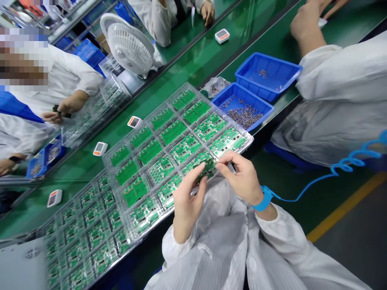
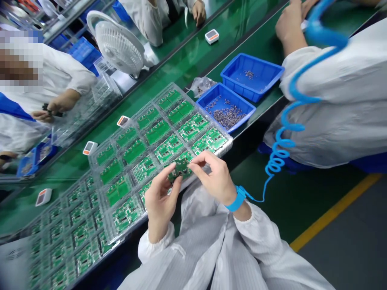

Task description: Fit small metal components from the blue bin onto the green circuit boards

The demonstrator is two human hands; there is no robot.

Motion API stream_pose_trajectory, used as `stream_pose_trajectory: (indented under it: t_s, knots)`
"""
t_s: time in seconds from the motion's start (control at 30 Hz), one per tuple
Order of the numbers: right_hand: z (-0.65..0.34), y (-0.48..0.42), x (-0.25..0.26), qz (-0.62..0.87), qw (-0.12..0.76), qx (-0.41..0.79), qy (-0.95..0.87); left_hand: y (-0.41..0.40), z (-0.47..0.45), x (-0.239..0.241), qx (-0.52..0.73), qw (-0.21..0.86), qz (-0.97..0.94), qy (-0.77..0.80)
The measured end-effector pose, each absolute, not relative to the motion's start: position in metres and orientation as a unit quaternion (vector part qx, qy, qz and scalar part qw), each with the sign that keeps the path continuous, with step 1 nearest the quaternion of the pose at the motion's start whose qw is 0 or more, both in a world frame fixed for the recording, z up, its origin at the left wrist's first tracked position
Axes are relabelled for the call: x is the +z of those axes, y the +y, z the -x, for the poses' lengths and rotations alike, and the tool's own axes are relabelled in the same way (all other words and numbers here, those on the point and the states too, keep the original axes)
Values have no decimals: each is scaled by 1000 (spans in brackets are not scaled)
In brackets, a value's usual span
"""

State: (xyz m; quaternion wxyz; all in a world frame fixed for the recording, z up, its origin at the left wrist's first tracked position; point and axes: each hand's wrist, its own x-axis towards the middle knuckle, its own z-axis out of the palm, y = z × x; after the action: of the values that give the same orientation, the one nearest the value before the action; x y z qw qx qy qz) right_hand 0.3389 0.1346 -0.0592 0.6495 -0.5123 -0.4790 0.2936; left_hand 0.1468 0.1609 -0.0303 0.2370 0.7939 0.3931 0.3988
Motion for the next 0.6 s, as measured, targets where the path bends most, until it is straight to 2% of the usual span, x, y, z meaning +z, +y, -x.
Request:
stream_pose_trajectory:
  t_s: [0.33,0.6]
  knots:
    - [-338,136,-61,533,637,293,-474,161,-141,-36,376,260,-810,366]
    - [-338,137,-61,524,633,300,-485,164,-139,-37,366,193,-840,350]
